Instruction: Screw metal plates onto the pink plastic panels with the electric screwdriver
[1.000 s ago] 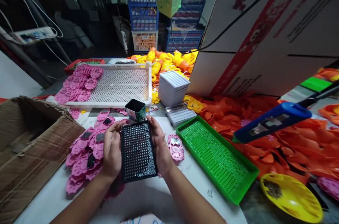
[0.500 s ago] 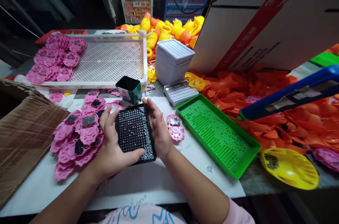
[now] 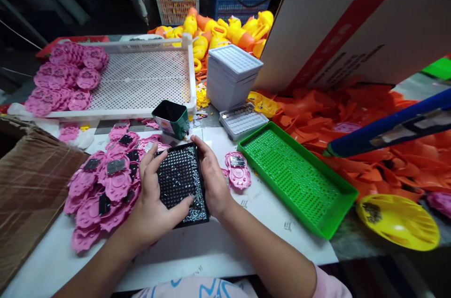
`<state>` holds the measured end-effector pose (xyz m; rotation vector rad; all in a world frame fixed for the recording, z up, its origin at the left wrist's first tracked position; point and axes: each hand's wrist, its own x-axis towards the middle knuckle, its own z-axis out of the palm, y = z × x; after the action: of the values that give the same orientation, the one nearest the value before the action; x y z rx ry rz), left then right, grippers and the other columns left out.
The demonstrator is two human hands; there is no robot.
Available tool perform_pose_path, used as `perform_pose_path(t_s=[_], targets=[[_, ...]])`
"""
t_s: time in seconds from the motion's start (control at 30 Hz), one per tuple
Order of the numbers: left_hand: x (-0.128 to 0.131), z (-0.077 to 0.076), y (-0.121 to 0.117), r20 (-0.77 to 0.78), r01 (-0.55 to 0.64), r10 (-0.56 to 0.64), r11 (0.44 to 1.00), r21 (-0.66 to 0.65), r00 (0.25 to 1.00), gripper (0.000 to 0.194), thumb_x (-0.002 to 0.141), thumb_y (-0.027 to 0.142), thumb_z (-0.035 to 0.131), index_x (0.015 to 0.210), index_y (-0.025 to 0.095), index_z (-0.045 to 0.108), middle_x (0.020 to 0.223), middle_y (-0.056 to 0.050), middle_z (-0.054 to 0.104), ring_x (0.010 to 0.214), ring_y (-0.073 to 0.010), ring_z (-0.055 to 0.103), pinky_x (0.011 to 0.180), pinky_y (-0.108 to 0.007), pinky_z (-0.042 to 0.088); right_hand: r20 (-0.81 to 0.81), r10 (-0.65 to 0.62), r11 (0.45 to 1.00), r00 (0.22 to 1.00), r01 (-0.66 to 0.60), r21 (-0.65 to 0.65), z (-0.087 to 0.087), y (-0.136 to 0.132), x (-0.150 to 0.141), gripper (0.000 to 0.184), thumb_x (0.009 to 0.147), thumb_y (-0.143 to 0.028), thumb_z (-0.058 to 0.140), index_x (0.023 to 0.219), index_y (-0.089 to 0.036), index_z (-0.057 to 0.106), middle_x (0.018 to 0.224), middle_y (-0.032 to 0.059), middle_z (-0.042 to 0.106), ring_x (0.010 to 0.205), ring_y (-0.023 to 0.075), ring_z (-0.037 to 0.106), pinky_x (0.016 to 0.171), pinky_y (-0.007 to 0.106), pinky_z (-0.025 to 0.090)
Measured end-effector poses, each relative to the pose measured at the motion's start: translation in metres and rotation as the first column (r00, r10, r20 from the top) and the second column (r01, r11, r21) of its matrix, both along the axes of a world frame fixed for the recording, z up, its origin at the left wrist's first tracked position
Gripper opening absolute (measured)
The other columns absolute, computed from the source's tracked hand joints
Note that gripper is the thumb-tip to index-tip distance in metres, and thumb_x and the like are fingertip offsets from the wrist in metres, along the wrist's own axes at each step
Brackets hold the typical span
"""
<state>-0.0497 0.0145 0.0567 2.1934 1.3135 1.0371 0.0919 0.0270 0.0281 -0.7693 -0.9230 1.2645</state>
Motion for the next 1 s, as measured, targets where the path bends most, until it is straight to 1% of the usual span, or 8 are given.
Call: perform_pose_path(t_s=[0.1,0.23,0.3,0.47,0.67,0.87,0.93,1.0], targets=[[-0.0013,-0.0009,0.0021,0.016,0.019,-0.019,1.0,-0.004,1.0,0.08,0.074,0.019,0.067,0.14,0.023,0.022,0.15,-0.02,0.017,0.145,-0.0336,0.019,0.11,-0.058,0.034,-0.01,-0.015,0.999,1.0,0.015,-0.029,-0.0005,0.0003,-0.0013,0.041,0.093,-0.054,0.041,0.127,-0.036,0.055,0.143,-0.0035,0.048,0.139,0.0173,0.036,0.122,0.041,0.021],[-0.002,0.0018,0.0021,-0.057,0.051,-0.055,0.996,-0.079,0.997,0.114,0.052,0.034,0.087,0.142,0.026,0.019,0.151,-0.02,0.011,0.143,-0.041,0.017,0.106,-0.062,0.037,-0.063,-0.03,0.999,0.998,0.028,-0.034,-0.0001,0.0003,-0.002,0.039,0.092,-0.054,0.043,0.125,-0.037,0.056,0.14,-0.0039,0.052,0.136,0.0165,0.041,0.121,0.04,0.024],[-0.0019,0.0029,0.0023,-0.091,0.049,-0.056,0.996,-0.078,0.994,0.118,0.048,0.034,0.089,0.142,0.027,0.019,0.151,-0.02,0.012,0.143,-0.0413,0.017,0.106,-0.062,0.036,-0.055,-0.039,0.999,0.998,0.038,-0.018,-0.0003,0.0006,-0.0022,0.041,0.092,-0.055,0.043,0.126,-0.036,0.055,0.14,-0.0033,0.051,0.137,0.017,0.039,0.121,0.041,0.023],[-0.0019,0.0008,0.0065,-0.084,0.054,-0.051,0.998,0.032,0.995,0.092,0.065,0.023,0.076,0.141,0.026,0.024,0.149,-0.019,0.02,0.142,-0.0354,0.022,0.111,-0.062,0.028,-0.034,-0.047,0.999,0.998,0.046,-0.015,-0.0009,0.0033,-0.0015,0.042,0.092,-0.055,0.043,0.126,-0.032,0.054,0.142,-0.0019,0.049,0.139,0.0179,0.037,0.122,0.043,0.021],[0.0001,-0.0012,0.0069,-0.127,0.075,-0.073,0.997,0.011,0.989,0.115,0.047,0.036,0.089,0.141,0.027,0.024,0.149,-0.018,0.017,0.143,-0.038,0.017,0.112,-0.061,0.026,-0.031,-0.075,0.997,0.997,0.076,0.034,0.0008,0.0043,0.0007,0.046,0.091,-0.059,0.042,0.126,-0.03,0.053,0.141,0.0003,0.05,0.139,0.0182,0.037,0.123,0.044,0.023],[0.0028,0.0009,0.0064,-0.096,0.036,-0.028,0.996,0.079,0.995,0.08,0.068,0.024,0.07,0.138,0.024,0.031,0.144,-0.016,0.026,0.139,-0.0337,0.026,0.114,-0.059,0.023,-0.037,-0.062,0.998,0.997,0.064,0.029,-0.0019,0.0049,-0.0009,0.047,0.091,-0.059,0.041,0.126,-0.028,0.053,0.143,0.0024,0.048,0.141,0.0182,0.035,0.123,0.045,0.021],[0.0031,0.0001,0.0071,-0.094,0.051,-0.043,0.995,0.088,0.995,0.08,0.069,0.028,0.072,0.138,0.024,0.031,0.143,-0.016,0.028,0.139,-0.0339,0.026,0.114,-0.059,0.021,-0.06,-0.068,0.997,0.996,0.07,0.039,-0.0018,0.0054,-0.001,0.047,0.091,-0.059,0.042,0.125,-0.029,0.054,0.141,0.0023,0.049,0.14,0.0183,0.037,0.123,0.045,0.022],[0.0035,-0.0011,0.0077,-0.104,0.046,-0.038,0.996,0.074,0.994,0.094,0.06,0.036,0.082,0.138,0.025,0.031,0.145,-0.016,0.026,0.14,-0.0366,0.023,0.114,-0.06,0.022,-0.077,-0.069,0.996,0.995,0.073,0.053,-0.0011,0.0059,-0.0009,0.046,0.091,-0.059,0.042,0.125,-0.03,0.054,0.141,0.0013,0.051,0.139,0.0183,0.039,0.123,0.044,0.023]])
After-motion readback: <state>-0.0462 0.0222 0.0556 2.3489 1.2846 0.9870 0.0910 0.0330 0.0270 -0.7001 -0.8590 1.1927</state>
